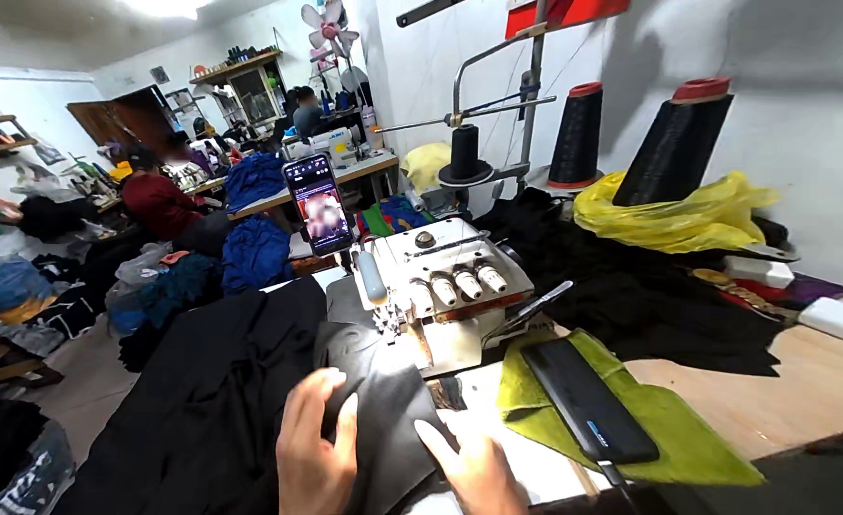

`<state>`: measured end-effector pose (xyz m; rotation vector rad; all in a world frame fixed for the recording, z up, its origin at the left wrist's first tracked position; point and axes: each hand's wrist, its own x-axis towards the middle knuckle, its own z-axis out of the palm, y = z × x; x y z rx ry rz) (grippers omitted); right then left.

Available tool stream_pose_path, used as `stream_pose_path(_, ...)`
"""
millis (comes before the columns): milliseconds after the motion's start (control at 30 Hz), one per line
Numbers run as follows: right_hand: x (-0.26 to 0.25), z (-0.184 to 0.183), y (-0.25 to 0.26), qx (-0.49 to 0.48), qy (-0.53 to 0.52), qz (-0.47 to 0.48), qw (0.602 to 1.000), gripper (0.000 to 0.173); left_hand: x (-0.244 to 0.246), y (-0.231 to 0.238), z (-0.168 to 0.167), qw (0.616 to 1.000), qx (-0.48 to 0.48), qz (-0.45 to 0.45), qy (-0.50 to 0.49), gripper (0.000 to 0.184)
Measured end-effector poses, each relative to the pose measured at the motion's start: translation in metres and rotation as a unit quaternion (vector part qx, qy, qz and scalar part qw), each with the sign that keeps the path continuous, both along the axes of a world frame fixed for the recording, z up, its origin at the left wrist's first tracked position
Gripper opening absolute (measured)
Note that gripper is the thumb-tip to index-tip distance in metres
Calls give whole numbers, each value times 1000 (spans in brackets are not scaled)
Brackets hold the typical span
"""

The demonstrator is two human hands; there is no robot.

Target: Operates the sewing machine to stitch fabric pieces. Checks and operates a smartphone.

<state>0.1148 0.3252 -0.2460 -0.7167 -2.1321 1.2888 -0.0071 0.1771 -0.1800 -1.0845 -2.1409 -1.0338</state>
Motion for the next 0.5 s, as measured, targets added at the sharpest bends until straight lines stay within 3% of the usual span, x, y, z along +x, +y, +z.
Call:
stream_pose_path(233, -22, -22, 10, 56, -85, 37, 994, 39, -97, 61, 76, 982, 33, 61, -175, 44)
stream_pose_path(367, -27, -19, 14, 33, -92, 45, 994, 38, -161, 92, 93, 973, 60, 42, -217, 64)
stream_pose_path(500, -38, -19, 15, 22, -67, 37, 997, 32, -187, 109, 103, 968, 61, 31, -242, 65)
